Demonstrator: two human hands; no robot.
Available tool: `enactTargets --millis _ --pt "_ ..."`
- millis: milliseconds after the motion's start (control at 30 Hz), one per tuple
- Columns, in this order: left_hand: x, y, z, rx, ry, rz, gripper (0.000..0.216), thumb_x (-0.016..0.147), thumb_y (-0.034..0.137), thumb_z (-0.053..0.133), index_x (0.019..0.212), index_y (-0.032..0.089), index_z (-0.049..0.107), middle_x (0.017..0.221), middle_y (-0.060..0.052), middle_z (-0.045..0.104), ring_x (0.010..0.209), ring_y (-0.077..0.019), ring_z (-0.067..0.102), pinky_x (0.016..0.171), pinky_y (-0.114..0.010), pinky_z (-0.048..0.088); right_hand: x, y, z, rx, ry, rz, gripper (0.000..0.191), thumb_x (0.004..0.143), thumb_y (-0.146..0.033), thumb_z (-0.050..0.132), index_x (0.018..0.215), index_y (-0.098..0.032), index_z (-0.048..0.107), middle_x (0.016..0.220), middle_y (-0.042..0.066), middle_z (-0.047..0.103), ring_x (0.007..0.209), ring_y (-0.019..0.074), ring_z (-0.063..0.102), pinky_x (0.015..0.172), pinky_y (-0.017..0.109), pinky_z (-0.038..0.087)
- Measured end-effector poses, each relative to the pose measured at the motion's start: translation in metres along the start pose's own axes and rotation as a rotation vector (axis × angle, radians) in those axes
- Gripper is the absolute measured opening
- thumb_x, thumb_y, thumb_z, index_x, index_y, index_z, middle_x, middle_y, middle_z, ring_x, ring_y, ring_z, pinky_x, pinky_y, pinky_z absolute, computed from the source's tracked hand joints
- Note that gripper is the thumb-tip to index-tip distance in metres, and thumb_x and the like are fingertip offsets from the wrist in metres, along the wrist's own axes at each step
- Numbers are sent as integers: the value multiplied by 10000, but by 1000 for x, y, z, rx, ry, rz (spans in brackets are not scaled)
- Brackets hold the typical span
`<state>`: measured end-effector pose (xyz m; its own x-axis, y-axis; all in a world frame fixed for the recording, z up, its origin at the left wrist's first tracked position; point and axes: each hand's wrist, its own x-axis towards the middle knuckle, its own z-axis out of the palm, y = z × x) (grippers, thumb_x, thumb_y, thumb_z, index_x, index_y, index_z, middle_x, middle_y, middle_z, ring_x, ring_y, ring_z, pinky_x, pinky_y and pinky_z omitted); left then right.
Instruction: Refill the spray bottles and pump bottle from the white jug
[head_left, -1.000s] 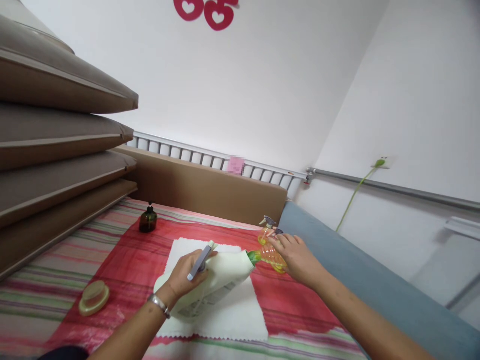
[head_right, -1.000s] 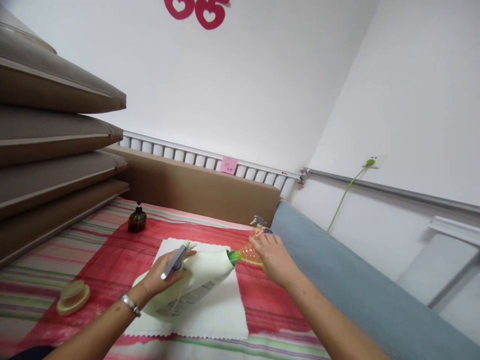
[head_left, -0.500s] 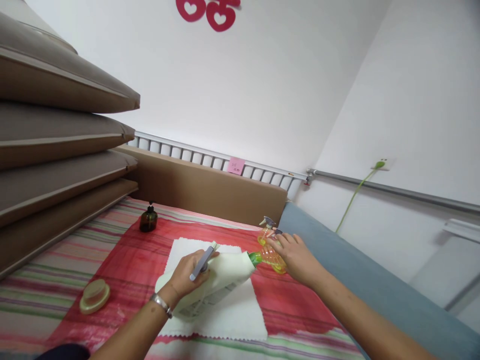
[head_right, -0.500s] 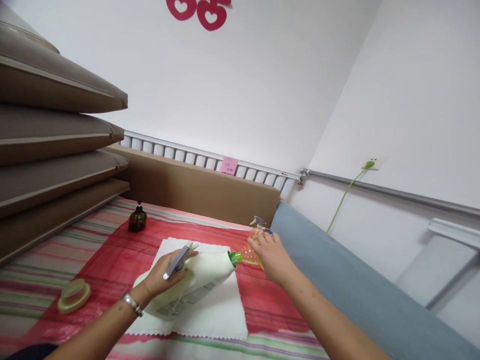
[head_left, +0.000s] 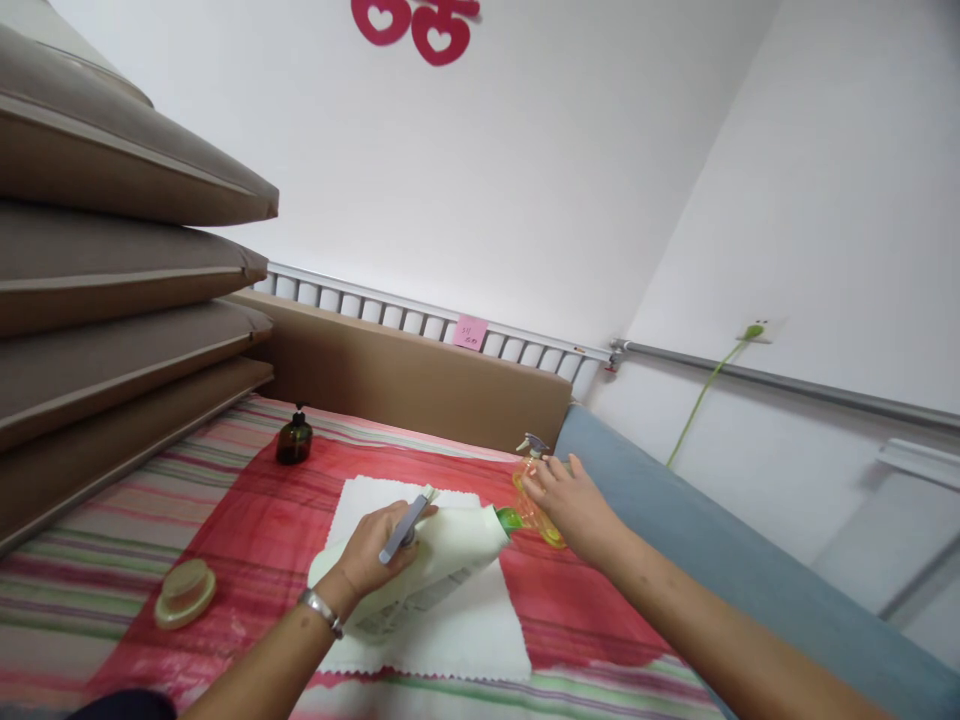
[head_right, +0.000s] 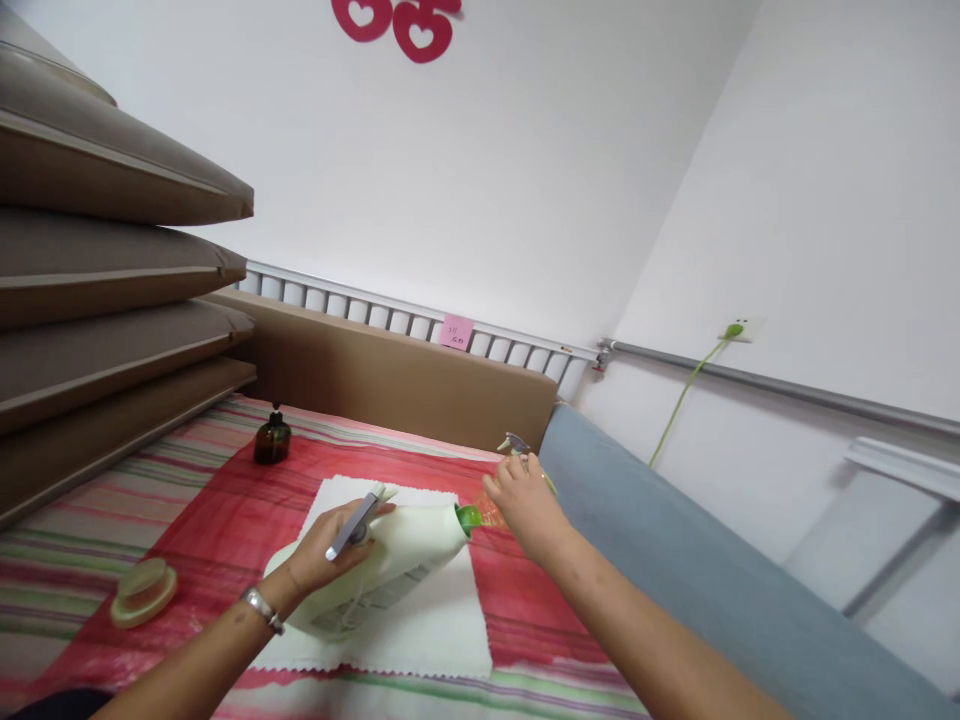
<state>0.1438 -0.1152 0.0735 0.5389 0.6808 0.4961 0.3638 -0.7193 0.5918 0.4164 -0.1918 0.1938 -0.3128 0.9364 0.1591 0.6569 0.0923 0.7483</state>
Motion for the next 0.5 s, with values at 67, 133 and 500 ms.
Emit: enactTargets --millis 67,133,500 --pt "-1 0 0 5 -4 6 536 669 140 500 1186 261 573 1022 -31 668 821 -173 626 772 -278 480 2 -4 -4 -26 -6 5 579 595 -110 671 1159 -189 566 1141 198 600 1047 366 495 904 540 274" --pt "-1 1 1 15 -10 8 527 669 138 497 1176 258 579 1012 -33 666 808 -170 625 763 -274 478 5 -8 -5 -47 -18 2 508 612 -130 681 1110 -195 602 1128 203 610 1044 381 505 904 565 264" --pt "0 -2 9 72 -3 103 579 654 105 477 1193 302 553 858 3 635 781 -162 609 734 -257 464 10 -15 -7 -57 -54 -35 380 597 -105 691 947 -252 682 1094 155 656 1084 406 507 917 601 251"
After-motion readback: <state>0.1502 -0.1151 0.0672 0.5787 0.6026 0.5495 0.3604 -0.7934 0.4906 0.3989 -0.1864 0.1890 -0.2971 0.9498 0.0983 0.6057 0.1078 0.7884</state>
